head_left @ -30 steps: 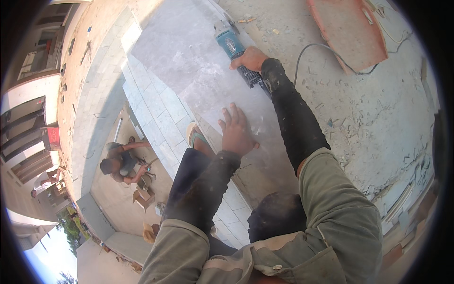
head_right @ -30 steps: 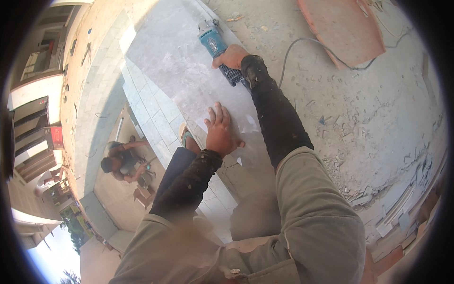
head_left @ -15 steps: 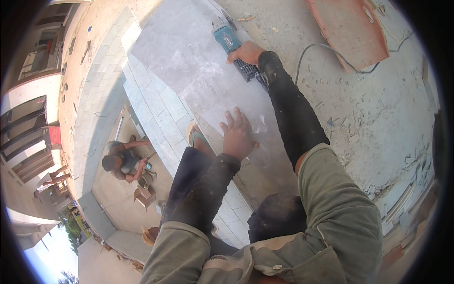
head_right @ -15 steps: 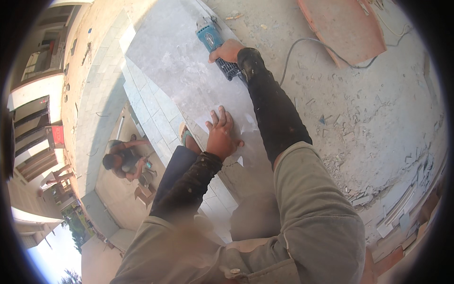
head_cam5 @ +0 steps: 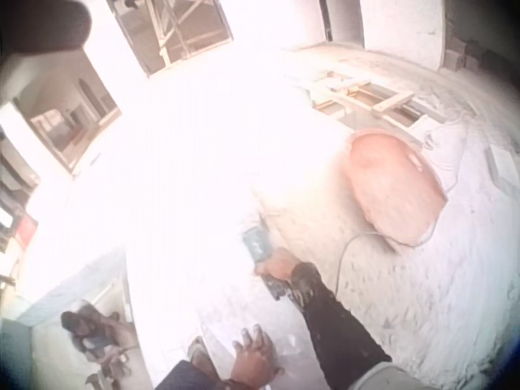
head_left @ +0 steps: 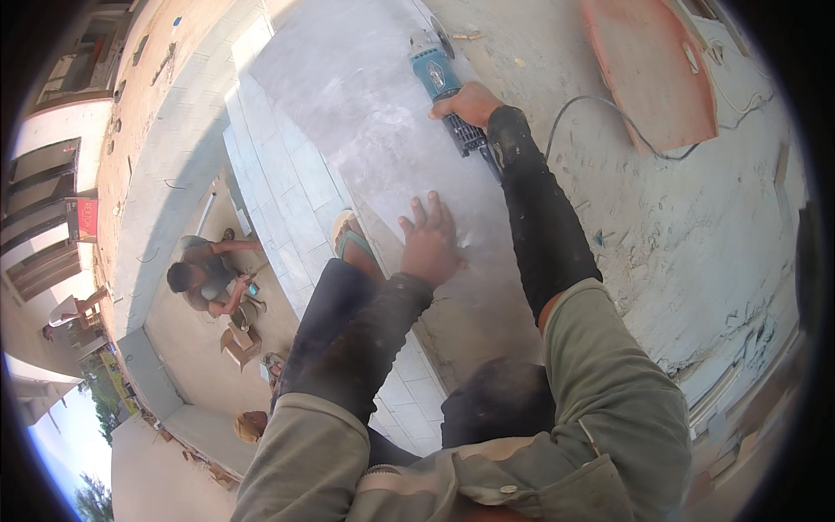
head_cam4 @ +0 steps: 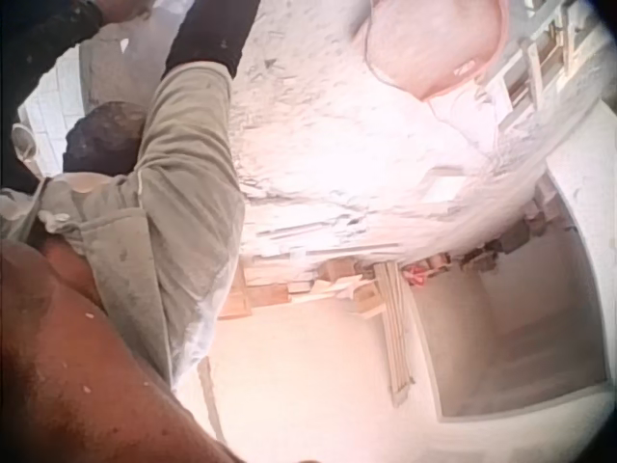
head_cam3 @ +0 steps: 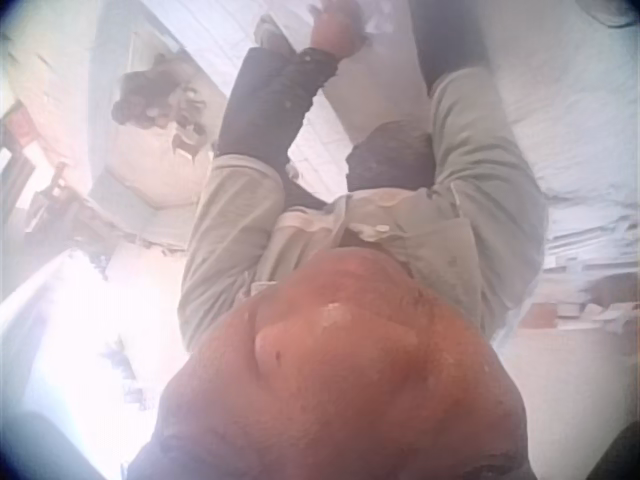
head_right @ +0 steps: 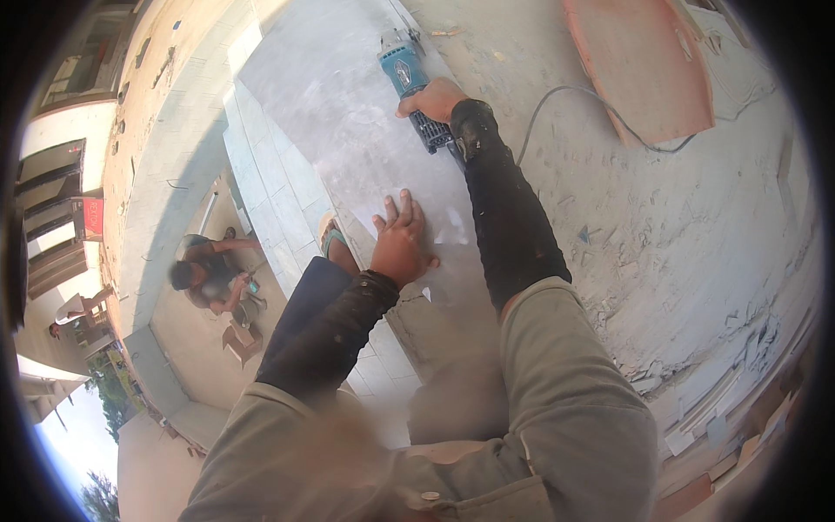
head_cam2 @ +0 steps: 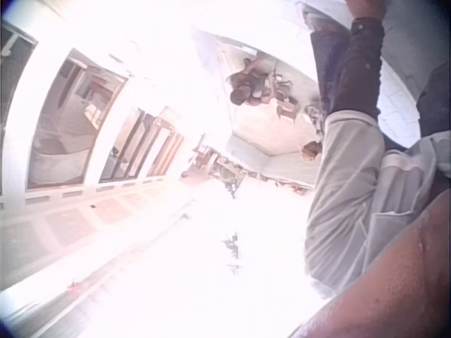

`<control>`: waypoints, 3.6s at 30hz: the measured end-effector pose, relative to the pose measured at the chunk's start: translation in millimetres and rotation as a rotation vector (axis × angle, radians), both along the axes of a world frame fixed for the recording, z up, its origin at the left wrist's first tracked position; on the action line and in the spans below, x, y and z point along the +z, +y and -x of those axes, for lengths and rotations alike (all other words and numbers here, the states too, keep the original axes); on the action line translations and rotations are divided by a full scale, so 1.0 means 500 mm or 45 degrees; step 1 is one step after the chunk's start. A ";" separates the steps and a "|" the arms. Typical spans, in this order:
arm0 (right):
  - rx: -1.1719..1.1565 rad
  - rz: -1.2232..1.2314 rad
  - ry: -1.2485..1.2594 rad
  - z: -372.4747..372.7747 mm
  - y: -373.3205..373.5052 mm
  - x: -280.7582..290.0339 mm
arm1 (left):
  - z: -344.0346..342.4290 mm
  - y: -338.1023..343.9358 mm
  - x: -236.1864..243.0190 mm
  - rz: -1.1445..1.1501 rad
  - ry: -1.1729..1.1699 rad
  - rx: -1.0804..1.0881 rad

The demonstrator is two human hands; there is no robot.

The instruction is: The person uses a power grinder to cut and shape a large stone slab held on a workspace while another person works nearby.

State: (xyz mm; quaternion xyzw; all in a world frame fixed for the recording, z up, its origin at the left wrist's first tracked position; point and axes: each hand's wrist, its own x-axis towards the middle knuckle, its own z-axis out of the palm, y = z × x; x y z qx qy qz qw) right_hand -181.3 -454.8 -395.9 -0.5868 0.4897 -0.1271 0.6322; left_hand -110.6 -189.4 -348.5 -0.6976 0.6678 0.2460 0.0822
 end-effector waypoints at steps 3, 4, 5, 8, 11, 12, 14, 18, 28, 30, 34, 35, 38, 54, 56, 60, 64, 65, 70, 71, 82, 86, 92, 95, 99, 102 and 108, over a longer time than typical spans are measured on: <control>0.011 0.005 0.026 0.006 0.011 0.016 | -0.007 0.007 -0.011 0.014 -0.008 0.000; 0.015 -0.003 0.017 0.006 0.018 0.021 | -0.010 0.010 -0.011 0.021 -0.006 0.006; 0.019 -0.010 0.007 0.005 0.024 0.026 | -0.012 0.014 -0.010 0.028 -0.005 0.011; 0.007 0.008 -0.004 0.017 0.021 0.009 | -0.012 0.011 -0.015 0.064 0.007 0.002; 0.018 0.008 -0.011 0.016 0.029 0.025 | -0.018 0.021 -0.031 0.116 -0.009 0.009; 0.018 0.000 -0.011 0.020 0.034 0.026 | -0.016 0.023 -0.030 0.134 -0.017 0.007; 0.015 0.032 0.025 0.023 0.038 0.027 | -0.015 0.022 -0.028 0.106 -0.012 0.007; 0.004 0.007 -0.001 0.030 0.045 0.032 | -0.013 0.012 -0.014 0.059 -0.014 -0.008; -0.007 0.032 0.013 0.044 0.065 0.029 | -0.003 0.000 -0.009 -0.034 0.011 0.067; -0.003 0.034 0.011 0.048 0.071 0.040 | -0.003 -0.001 -0.004 -0.043 0.012 0.071; 0.022 0.061 0.064 0.046 0.069 0.034 | -0.007 0.004 -0.010 -0.024 0.018 0.060; 0.043 0.071 0.070 0.043 0.066 0.033 | -0.007 0.005 -0.010 -0.026 0.021 0.064; 0.096 0.103 0.088 0.042 0.056 0.020 | -0.002 0.005 -0.008 -0.014 0.004 0.028; 0.110 0.051 0.062 0.013 0.007 -0.004 | 0.002 0.009 -0.016 -0.002 -0.013 0.026; 0.130 0.073 0.093 0.011 0.005 -0.006 | 0.002 0.010 -0.015 -0.006 -0.008 0.027; 0.131 0.097 0.110 0.013 0.005 -0.010 | 0.003 0.011 -0.017 0.008 0.012 0.024; 0.159 0.123 0.094 0.016 0.018 0.009 | -0.001 0.015 -0.015 0.013 0.003 0.024; 0.178 0.136 0.079 0.017 0.024 0.017 | -0.005 0.017 -0.015 0.019 0.004 0.030; 0.115 0.097 0.095 0.029 0.031 0.010 | 0.002 0.008 -0.014 0.001 -0.009 0.022; 0.092 0.083 0.083 0.031 0.035 0.009 | 0.003 0.008 -0.014 -0.007 -0.016 0.022; 0.108 0.155 0.138 0.050 0.063 0.029 | 0.006 0.005 -0.008 -0.041 -0.042 0.018; 0.130 0.152 0.101 0.054 0.083 0.044 | -0.002 0.012 -0.007 -0.033 -0.030 0.034; 0.065 0.111 0.050 0.063 0.090 0.005 | 0.005 0.005 -0.005 -0.023 -0.041 0.018; 0.076 0.116 0.042 0.060 0.098 0.010 | -0.001 0.009 -0.005 -0.018 -0.045 0.022; 0.042 0.079 -0.002 0.067 0.101 -0.002 | 0.005 0.005 0.000 -0.003 -0.064 -0.018; 0.082 0.141 -0.002 0.064 0.096 0.000 | 0.003 0.007 -0.003 -0.006 -0.070 -0.019; 0.029 0.045 0.025 0.053 0.080 0.016 | 0.003 0.006 -0.002 -0.029 -0.072 -0.002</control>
